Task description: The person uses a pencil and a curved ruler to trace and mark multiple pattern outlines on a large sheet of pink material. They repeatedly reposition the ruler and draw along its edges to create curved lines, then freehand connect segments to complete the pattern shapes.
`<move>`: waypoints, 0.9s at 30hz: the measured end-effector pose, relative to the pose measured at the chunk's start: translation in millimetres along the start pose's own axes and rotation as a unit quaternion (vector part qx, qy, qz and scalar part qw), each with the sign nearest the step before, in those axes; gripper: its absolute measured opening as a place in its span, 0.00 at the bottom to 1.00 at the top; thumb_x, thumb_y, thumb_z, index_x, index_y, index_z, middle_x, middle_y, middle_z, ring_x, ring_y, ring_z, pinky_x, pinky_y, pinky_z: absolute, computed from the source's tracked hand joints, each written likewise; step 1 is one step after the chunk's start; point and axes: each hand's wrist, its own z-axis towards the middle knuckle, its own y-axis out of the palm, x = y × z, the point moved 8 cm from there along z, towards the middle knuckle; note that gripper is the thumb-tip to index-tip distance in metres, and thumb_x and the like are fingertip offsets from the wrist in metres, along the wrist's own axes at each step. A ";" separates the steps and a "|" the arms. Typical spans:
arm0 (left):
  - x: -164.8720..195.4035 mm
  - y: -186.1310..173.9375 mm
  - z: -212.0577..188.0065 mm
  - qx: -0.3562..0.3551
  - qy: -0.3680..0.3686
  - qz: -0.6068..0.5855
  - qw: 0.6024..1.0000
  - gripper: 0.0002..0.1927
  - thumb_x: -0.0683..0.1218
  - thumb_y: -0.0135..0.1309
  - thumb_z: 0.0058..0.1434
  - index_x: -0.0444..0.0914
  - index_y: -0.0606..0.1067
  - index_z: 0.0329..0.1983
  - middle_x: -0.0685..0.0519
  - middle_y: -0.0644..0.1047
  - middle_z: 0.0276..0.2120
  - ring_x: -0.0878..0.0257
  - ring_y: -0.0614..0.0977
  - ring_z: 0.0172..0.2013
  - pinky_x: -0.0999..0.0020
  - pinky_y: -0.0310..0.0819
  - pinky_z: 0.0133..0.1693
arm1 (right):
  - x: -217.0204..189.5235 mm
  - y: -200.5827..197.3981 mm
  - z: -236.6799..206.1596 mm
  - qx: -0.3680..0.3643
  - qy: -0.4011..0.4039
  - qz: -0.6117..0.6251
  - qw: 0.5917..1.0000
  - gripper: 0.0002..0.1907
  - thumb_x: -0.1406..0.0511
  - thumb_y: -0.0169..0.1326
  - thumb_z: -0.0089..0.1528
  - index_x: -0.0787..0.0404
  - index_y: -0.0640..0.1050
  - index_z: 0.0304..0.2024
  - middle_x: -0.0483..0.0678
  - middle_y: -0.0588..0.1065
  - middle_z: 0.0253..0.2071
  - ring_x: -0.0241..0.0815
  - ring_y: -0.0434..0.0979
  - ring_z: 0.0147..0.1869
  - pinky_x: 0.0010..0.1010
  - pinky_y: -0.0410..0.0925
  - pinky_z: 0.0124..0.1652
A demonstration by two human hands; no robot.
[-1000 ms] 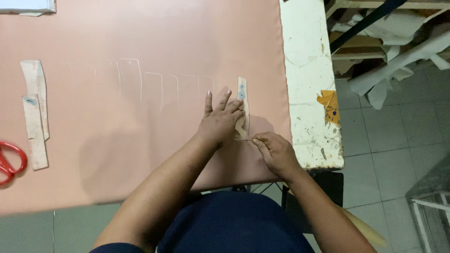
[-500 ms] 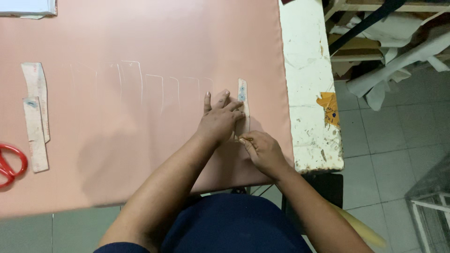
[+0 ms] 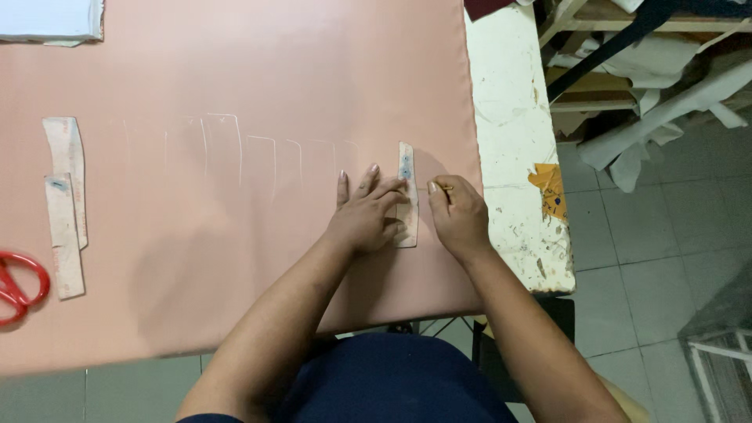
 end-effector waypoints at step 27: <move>-5.1 7.3 3.6 0.023 0.011 0.016 1.000 0.29 0.62 0.57 0.58 0.58 0.70 0.63 0.69 0.56 0.74 0.57 0.42 0.76 0.32 0.19 0.69 | 11.9 23.7 53.9 -0.098 0.068 0.063 0.991 0.11 0.63 0.55 0.67 0.63 0.81 0.45 0.51 0.82 0.39 0.40 0.84 0.42 0.30 0.74 0.45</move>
